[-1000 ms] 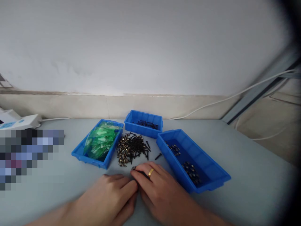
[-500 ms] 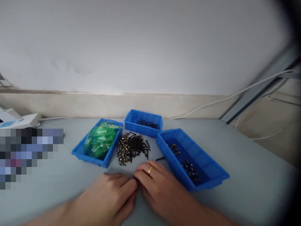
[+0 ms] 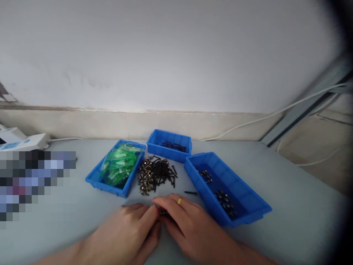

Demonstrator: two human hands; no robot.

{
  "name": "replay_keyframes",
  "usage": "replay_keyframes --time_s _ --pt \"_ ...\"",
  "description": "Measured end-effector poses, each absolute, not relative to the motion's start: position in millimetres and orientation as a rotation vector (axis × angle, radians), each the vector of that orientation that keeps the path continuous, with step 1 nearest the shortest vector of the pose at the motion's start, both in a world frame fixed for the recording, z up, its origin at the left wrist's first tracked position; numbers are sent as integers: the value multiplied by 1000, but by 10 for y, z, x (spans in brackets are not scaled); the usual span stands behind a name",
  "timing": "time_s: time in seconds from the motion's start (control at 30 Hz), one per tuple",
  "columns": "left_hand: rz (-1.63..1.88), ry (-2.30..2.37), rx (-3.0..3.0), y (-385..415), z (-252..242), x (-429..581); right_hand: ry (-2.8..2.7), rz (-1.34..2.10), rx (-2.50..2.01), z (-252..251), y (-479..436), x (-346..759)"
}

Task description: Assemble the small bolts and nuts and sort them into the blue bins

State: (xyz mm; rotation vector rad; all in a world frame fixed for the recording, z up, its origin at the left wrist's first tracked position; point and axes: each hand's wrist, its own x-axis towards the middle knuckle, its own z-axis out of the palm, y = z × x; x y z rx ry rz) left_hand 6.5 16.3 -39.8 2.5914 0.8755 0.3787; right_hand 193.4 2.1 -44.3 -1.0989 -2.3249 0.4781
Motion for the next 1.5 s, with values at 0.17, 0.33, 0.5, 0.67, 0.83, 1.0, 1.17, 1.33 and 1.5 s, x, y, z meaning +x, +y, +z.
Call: replay_keyframes --time_s 0.17,0.33,0.5,0.67,0.83,1.0,1.17,1.33,1.5 --pt "355 899 2590 156 -404 53 -2232 707 -1115 -412 29 1929" --pt "396 902 2588 160 -407 63 -2149 850 -1220 -371 15 1936" --pt "440 908 2593 157 -438 62 -2056 905 -1272 -406 46 1931" --pt "444 917 2584 157 -441 65 -2044 956 -1203 -392 63 1933" --pt "413 988 2422 165 -405 59 -2125 872 -1165 -379 40 1949" --pt "394 975 2393 167 -415 49 -2141 810 -1112 -402 42 1943" --pt "391 972 2417 160 -405 38 -2177 724 -1055 -411 56 1943" --pt "409 973 2420 158 -387 27 -2280 500 -1165 -389 82 1952" --pt "428 961 2438 164 -388 28 -2400 359 -1142 -397 69 1942"
